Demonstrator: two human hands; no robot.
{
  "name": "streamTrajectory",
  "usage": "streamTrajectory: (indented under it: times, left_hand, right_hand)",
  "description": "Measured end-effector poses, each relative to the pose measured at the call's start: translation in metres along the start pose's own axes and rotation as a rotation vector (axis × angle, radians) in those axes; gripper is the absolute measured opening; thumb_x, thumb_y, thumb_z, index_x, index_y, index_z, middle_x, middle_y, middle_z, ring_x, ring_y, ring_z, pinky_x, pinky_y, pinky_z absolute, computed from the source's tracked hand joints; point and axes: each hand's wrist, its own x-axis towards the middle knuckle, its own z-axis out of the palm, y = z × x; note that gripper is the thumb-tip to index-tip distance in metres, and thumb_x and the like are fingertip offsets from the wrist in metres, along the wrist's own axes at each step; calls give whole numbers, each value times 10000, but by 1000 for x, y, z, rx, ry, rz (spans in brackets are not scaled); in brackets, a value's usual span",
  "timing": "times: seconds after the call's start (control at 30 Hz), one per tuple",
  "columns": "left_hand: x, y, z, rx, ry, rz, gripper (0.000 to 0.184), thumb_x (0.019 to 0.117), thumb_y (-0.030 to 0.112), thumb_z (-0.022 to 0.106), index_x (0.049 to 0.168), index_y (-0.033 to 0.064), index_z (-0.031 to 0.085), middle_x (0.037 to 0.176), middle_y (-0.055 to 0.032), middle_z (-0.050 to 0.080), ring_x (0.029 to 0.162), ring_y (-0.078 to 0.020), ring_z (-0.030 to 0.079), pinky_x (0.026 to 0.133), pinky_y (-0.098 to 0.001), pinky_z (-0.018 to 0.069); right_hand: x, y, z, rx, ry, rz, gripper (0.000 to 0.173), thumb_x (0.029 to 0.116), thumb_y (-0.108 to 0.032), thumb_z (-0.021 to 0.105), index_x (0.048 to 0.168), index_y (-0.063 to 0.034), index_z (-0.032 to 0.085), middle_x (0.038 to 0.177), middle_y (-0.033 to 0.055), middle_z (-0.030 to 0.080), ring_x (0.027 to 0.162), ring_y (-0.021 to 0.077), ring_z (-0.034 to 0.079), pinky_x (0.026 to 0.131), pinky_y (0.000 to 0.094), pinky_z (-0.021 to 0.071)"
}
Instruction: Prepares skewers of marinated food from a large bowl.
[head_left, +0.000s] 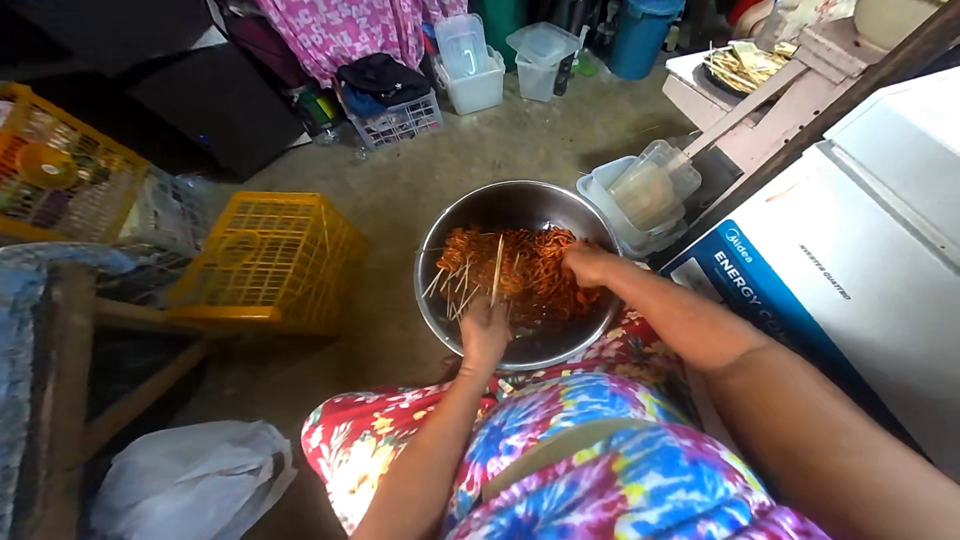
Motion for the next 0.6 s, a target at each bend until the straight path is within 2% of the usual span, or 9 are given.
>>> streamTrajectory:
  times: [0.1, 0.17, 0.27, 0.3, 0.33, 0.37, 0.4, 0.47, 0.6]
  left_hand:
    - [0, 1, -1, -22, 10, -18, 133, 1036, 66, 479, 1067, -11, 583, 571, 31, 513, 441, -86, 536, 470, -266, 523]
    - [0, 1, 0, -27, 10, -22, 133, 1034, 67, 484, 1073, -13, 582, 573, 27, 513, 443, -89, 537, 474, -272, 527]
    - [1, 1, 1, -25, 15, -14, 138, 1031, 55, 484, 1085, -25, 581, 582, 21, 520, 443, -85, 538, 469, -263, 526]
    - [1, 0, 1, -26, 15, -15, 138, 1034, 56, 482, 1083, -27, 581, 584, 22, 520, 443, -85, 537, 470, -262, 524]
    - [1, 0, 1, -25, 14, -20, 136, 1038, 61, 481, 1077, -23, 581, 582, 24, 516, 446, -88, 539, 474, -265, 526]
    - [1, 0, 1, -24, 14, -26, 130, 1039, 64, 481, 1067, -16, 580, 576, 25, 511, 449, -92, 543, 479, -269, 529]
    - [1, 0, 1, -30, 15, -30, 126, 1039, 63, 480, 1063, -11, 579, 573, 27, 507, 448, -92, 540, 480, -271, 529]
    - [0, 0, 0, -51, 21, -29, 114, 1040, 58, 482, 1054, -9, 574, 566, 29, 506, 438, -88, 530, 469, -266, 524]
    - [1, 1, 0, -48, 18, -28, 122, 1044, 62, 479, 1058, -21, 567, 566, 26, 504, 439, -88, 526, 470, -267, 515]
  right_hand:
    - [4, 10, -13, 21, 38, 123, 237, 852, -34, 753, 1063, 63, 708, 1233, 284, 628, 1235, 487, 552, 988, 676, 466]
    - [0, 7, -20, 34, 45, 153, 242, 864, -35, 743, 1079, 66, 697, 1260, 288, 603, 1255, 476, 538, 1015, 648, 459]
    - [-10, -20, -21, 52, 108, 116, 271, 821, -39, 772, 1074, 45, 726, 1289, 280, 598, 1295, 479, 493, 1051, 674, 409]
    - [-9, -32, -17, 57, 103, 91, 236, 825, -51, 772, 1044, 29, 736, 1252, 268, 619, 1271, 473, 514, 1028, 674, 431]
    - [-8, -45, -9, 61, 82, 66, 200, 841, -72, 763, 1021, 10, 739, 1187, 247, 657, 1202, 457, 575, 977, 666, 475]
    - [-6, -59, -2, 91, 25, 43, 187, 872, -73, 732, 1041, 8, 727, 1148, 241, 675, 1138, 451, 621, 922, 669, 505]
    - [-3, -70, 6, 127, -44, 18, 194, 913, -66, 690, 1088, 16, 706, 1156, 246, 671, 1124, 452, 632, 912, 672, 507]
    - [6, -85, 21, 165, -158, -14, 286, 967, -65, 633, 1242, 12, 654, 1279, 257, 634, 1216, 458, 595, 985, 684, 469]
    - [20, -99, 27, 44, -288, -20, 353, 936, -54, 669, 1272, 43, 620, 1302, 289, 609, 1233, 484, 577, 958, 709, 464]
